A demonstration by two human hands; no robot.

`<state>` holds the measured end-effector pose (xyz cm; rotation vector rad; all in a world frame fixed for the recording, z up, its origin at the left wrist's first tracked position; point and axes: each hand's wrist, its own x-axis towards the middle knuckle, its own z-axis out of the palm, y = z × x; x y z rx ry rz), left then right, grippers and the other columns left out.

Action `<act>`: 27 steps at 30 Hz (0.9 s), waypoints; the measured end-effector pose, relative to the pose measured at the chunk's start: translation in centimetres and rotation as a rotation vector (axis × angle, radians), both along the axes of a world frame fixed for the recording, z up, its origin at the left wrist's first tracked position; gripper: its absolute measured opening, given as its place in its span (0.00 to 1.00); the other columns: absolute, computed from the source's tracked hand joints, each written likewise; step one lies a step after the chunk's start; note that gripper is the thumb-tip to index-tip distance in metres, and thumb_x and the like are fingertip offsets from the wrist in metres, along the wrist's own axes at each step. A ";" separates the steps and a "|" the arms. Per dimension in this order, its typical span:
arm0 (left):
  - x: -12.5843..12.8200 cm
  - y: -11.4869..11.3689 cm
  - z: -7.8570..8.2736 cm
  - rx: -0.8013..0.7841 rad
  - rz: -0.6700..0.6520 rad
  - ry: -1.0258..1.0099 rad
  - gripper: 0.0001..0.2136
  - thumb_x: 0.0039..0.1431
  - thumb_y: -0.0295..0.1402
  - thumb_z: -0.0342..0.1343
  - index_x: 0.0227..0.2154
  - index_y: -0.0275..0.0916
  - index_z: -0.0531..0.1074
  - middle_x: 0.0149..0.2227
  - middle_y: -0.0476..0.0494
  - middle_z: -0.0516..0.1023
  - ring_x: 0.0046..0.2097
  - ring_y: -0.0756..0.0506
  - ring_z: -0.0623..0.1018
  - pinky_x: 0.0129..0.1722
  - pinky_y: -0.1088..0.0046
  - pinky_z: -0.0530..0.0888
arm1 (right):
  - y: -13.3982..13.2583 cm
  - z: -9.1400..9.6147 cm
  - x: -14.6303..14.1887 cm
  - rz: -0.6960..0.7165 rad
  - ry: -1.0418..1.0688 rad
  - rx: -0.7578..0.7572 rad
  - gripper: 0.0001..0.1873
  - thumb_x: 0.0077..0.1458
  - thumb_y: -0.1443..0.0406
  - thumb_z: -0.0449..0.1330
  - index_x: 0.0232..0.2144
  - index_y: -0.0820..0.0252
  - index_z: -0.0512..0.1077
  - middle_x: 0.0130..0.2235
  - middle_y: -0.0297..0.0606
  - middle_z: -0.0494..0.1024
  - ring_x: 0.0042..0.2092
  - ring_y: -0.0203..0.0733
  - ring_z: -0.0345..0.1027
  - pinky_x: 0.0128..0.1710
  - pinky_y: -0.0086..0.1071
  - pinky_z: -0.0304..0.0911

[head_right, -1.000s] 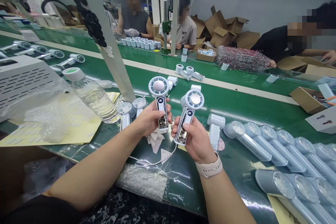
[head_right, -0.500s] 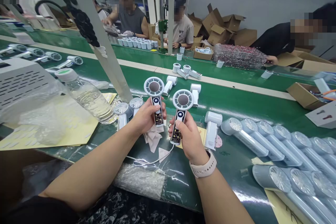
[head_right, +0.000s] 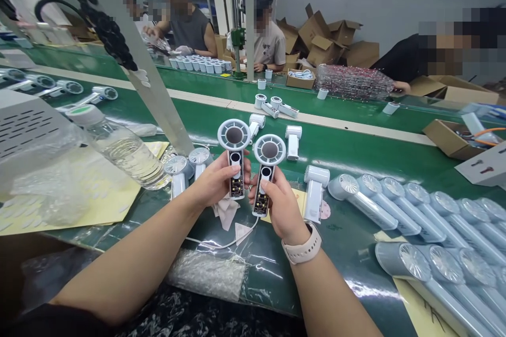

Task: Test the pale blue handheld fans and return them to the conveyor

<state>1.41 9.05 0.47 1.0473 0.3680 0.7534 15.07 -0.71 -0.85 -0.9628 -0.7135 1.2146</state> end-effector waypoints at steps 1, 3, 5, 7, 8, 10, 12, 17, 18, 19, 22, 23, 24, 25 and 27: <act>0.0 0.0 0.0 -0.003 0.003 -0.007 0.21 0.48 0.37 0.69 0.42 0.40 0.67 0.32 0.51 0.75 0.30 0.49 0.75 0.29 0.71 0.73 | 0.0 0.0 -0.1 -0.001 -0.005 0.003 0.13 0.53 0.57 0.66 0.38 0.54 0.71 0.35 0.33 0.77 0.31 0.40 0.70 0.30 0.37 0.68; 0.1 0.0 -0.1 -0.008 -0.006 -0.013 0.20 0.49 0.37 0.68 0.42 0.41 0.66 0.31 0.51 0.74 0.28 0.48 0.75 0.27 0.70 0.73 | 0.0 0.1 -0.3 0.008 -0.010 0.018 0.12 0.53 0.57 0.66 0.38 0.54 0.71 0.34 0.34 0.77 0.32 0.42 0.71 0.31 0.38 0.69; 0.1 0.1 -0.2 -0.007 -0.001 -0.012 0.19 0.50 0.37 0.67 0.42 0.41 0.66 0.31 0.51 0.73 0.27 0.48 0.75 0.26 0.69 0.72 | 0.0 0.2 -0.4 0.017 -0.001 0.043 0.12 0.53 0.57 0.65 0.38 0.53 0.71 0.33 0.34 0.77 0.33 0.44 0.72 0.32 0.40 0.70; 0.1 0.1 -0.3 -0.003 0.004 -0.014 0.19 0.50 0.37 0.66 0.42 0.41 0.66 0.33 0.50 0.74 0.28 0.47 0.75 0.26 0.68 0.73 | 0.0 0.3 -0.5 0.016 0.005 0.062 0.11 0.53 0.58 0.64 0.38 0.53 0.71 0.31 0.34 0.76 0.35 0.47 0.73 0.34 0.42 0.71; 0.0 0.1 -0.3 0.004 0.006 -0.011 0.19 0.50 0.37 0.66 0.43 0.41 0.66 0.35 0.48 0.75 0.29 0.47 0.75 0.27 0.67 0.73 | 0.0 0.3 -0.5 0.010 0.005 0.065 0.10 0.53 0.58 0.64 0.37 0.53 0.71 0.31 0.34 0.76 0.36 0.47 0.73 0.34 0.43 0.71; 0.0 0.2 -0.3 0.041 0.003 0.021 0.18 0.52 0.38 0.65 0.42 0.40 0.67 0.34 0.47 0.76 0.29 0.46 0.75 0.28 0.66 0.73 | -0.1 0.2 -0.4 -0.003 -0.007 0.055 0.09 0.54 0.59 0.63 0.37 0.53 0.70 0.31 0.34 0.76 0.35 0.47 0.73 0.34 0.43 0.71; 0.0 0.3 -0.4 0.092 0.039 0.093 0.16 0.53 0.39 0.64 0.40 0.40 0.67 0.32 0.46 0.77 0.29 0.46 0.76 0.29 0.66 0.73 | -0.1 0.1 -0.2 -0.032 -0.019 0.031 0.10 0.54 0.59 0.64 0.38 0.52 0.69 0.32 0.33 0.77 0.32 0.45 0.73 0.31 0.41 0.70; 0.1 0.4 -0.7 0.115 0.207 0.273 0.25 0.50 0.48 0.68 0.42 0.41 0.64 0.39 0.41 0.81 0.30 0.45 0.79 0.29 0.68 0.72 | 0.2 -0.1 0.6 -0.027 0.081 0.002 0.17 0.56 0.48 0.63 0.33 0.53 0.68 0.28 0.34 0.78 0.22 0.39 0.67 0.21 0.35 0.65; 0.1 0.3 -0.6 0.104 0.214 0.281 0.26 0.49 0.51 0.68 0.41 0.41 0.63 0.37 0.42 0.82 0.28 0.46 0.78 0.28 0.68 0.72 | 0.2 -0.1 0.7 0.006 0.111 -0.004 0.21 0.57 0.45 0.62 0.31 0.55 0.69 0.29 0.36 0.79 0.22 0.39 0.67 0.21 0.35 0.65; 0.2 0.2 -0.6 0.091 0.212 0.277 0.26 0.50 0.53 0.66 0.40 0.42 0.62 0.35 0.44 0.82 0.26 0.46 0.78 0.26 0.69 0.72 | 0.3 0.0 0.7 0.031 0.135 -0.009 0.24 0.57 0.42 0.60 0.31 0.56 0.70 0.29 0.37 0.80 0.22 0.39 0.68 0.22 0.36 0.67; 0.1 -0.3 -0.2 0.051 0.175 0.203 0.24 0.52 0.54 0.62 0.37 0.43 0.61 0.29 0.49 0.80 0.26 0.46 0.78 0.24 0.71 0.72 | 0.4 0.2 0.6 0.021 0.182 0.017 0.24 0.57 0.41 0.60 0.38 0.55 0.76 0.34 0.40 0.82 0.32 0.48 0.76 0.32 0.43 0.73; 0.1 -0.4 -0.2 0.041 0.151 0.170 0.23 0.53 0.54 0.61 0.37 0.43 0.61 0.29 0.50 0.80 0.26 0.45 0.79 0.24 0.71 0.73 | 0.4 0.3 0.5 0.005 0.195 0.032 0.23 0.57 0.43 0.61 0.41 0.53 0.76 0.36 0.40 0.83 0.36 0.51 0.77 0.36 0.46 0.74; 0.0 -0.5 -0.1 0.034 0.125 0.139 0.22 0.53 0.53 0.60 0.38 0.43 0.61 0.29 0.50 0.80 0.26 0.45 0.79 0.24 0.70 0.73 | 0.3 0.5 0.4 -0.009 0.203 0.045 0.23 0.57 0.44 0.62 0.42 0.52 0.76 0.38 0.40 0.83 0.39 0.52 0.78 0.39 0.48 0.74; -0.2 -0.6 -0.1 0.035 0.104 0.113 0.22 0.53 0.53 0.60 0.39 0.43 0.61 0.29 0.50 0.80 0.27 0.44 0.79 0.24 0.69 0.74 | 0.3 0.6 0.2 -0.020 0.205 0.056 0.22 0.56 0.44 0.63 0.43 0.52 0.76 0.39 0.40 0.84 0.41 0.53 0.78 0.41 0.50 0.74; -0.5 -0.7 -0.1 0.069 0.095 0.078 0.21 0.54 0.51 0.60 0.40 0.43 0.62 0.29 0.51 0.79 0.27 0.45 0.79 0.26 0.69 0.74 | 0.2 0.7 0.1 -0.053 0.191 0.076 0.21 0.55 0.45 0.65 0.41 0.52 0.77 0.42 0.40 0.84 0.43 0.53 0.78 0.43 0.51 0.74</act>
